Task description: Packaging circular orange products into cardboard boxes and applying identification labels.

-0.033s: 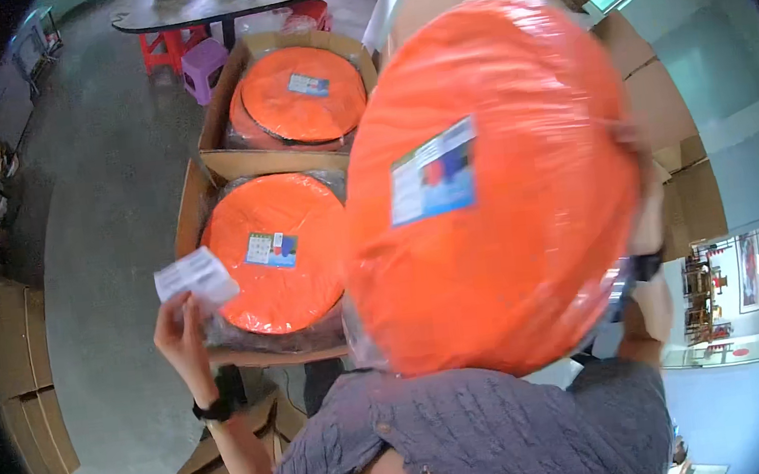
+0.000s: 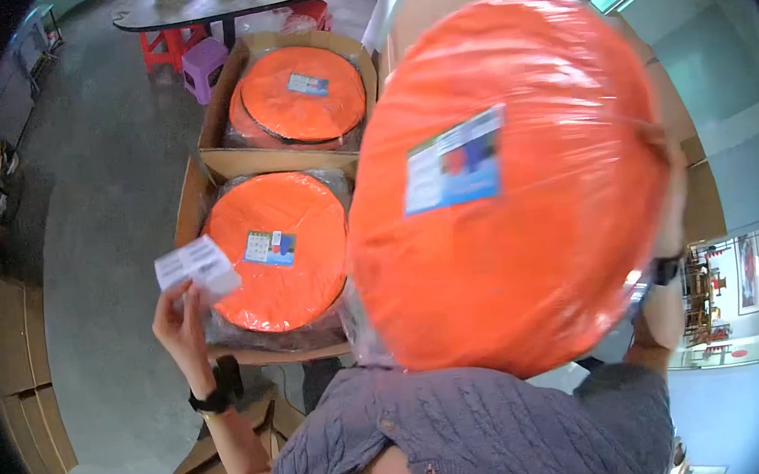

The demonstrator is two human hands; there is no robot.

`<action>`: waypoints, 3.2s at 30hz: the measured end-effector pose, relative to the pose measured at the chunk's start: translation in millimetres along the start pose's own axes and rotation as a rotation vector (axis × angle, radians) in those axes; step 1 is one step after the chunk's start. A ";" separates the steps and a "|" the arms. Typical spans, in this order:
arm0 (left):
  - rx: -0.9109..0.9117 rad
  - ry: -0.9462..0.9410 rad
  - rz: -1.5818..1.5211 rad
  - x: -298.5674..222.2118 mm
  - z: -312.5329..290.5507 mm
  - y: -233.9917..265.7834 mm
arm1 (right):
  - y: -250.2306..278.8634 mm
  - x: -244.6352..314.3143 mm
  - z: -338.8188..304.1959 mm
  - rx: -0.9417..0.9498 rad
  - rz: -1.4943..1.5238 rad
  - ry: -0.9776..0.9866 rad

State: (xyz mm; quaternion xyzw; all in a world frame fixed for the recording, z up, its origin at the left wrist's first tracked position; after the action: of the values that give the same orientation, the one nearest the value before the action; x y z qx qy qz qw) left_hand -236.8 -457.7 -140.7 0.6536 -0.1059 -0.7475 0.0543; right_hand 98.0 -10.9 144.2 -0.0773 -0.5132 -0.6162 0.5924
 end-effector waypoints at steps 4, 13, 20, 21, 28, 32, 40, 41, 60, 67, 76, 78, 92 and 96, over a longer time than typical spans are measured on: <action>0.095 -0.054 -0.198 -23.2 12.9 -51.5 | 215.4 -1.1 29.9 -0.278 -0.042 0.004; -0.039 -0.014 -0.179 -24.6 -22.5 -87.7 | 206.5 49.0 146.6 0.030 -0.047 0.192; -0.129 -0.083 -0.152 -79.6 -51.1 -178.1 | 161.0 -84.9 346.2 0.057 0.105 0.481; -0.148 -0.073 -0.166 -87.6 -54.8 -184.5 | 165.1 -112.3 364.6 0.069 0.118 0.480; -0.234 0.049 -0.049 -117.9 -67.8 -207.4 | 163.9 -301.4 432.4 0.065 0.420 -0.453; -0.145 -0.029 -0.020 -131.0 -51.0 -246.7 | 274.5 -571.3 474.9 0.205 -0.494 -0.626; -0.016 0.048 0.028 -165.8 -84.6 -308.9 | 54.4 -399.5 320.8 0.380 -0.170 -0.135; 0.035 0.048 -0.042 -166.6 -87.0 -315.7 | 34.9 -365.4 287.6 0.383 0.020 -0.170; 0.451 0.123 -0.220 -84.2 -97.1 -172.1 | -271.3 4.5 -103.0 0.611 0.387 0.479; 0.429 0.056 0.048 -27.7 -79.9 -131.6 | -330.8 6.5 -153.0 0.534 0.299 0.353; 0.313 0.296 0.104 124.8 -117.7 -75.2 | -433.2 -77.5 -207.6 0.666 0.540 0.051; 0.230 0.266 0.159 159.9 -133.1 -55.2 | -478.7 -173.7 -214.8 0.599 0.505 -0.481; 0.153 0.784 0.068 271.9 -223.5 -60.8 | -704.0 -436.4 -302.8 0.698 0.362 -0.801; 0.170 0.813 0.048 282.7 -220.9 -74.6 | -711.2 -443.3 -319.7 0.682 0.365 -0.981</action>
State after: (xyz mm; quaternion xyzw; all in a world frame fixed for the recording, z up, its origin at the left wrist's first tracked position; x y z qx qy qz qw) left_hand -53.6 -466.7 -458.0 0.8949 -0.1522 -0.4158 0.0549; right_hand -186.9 -116.4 -699.7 -0.2440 -0.8719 -0.1994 0.3747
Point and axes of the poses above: each hand's wrist, its own z-axis towards the middle knuckle, its own y-axis out of the back of the hand, x = y × z, the point moved 8 cm from there along z, towards the middle knuckle, and after that the axes turned 10 degrees about -x, right-handed, at the moved point
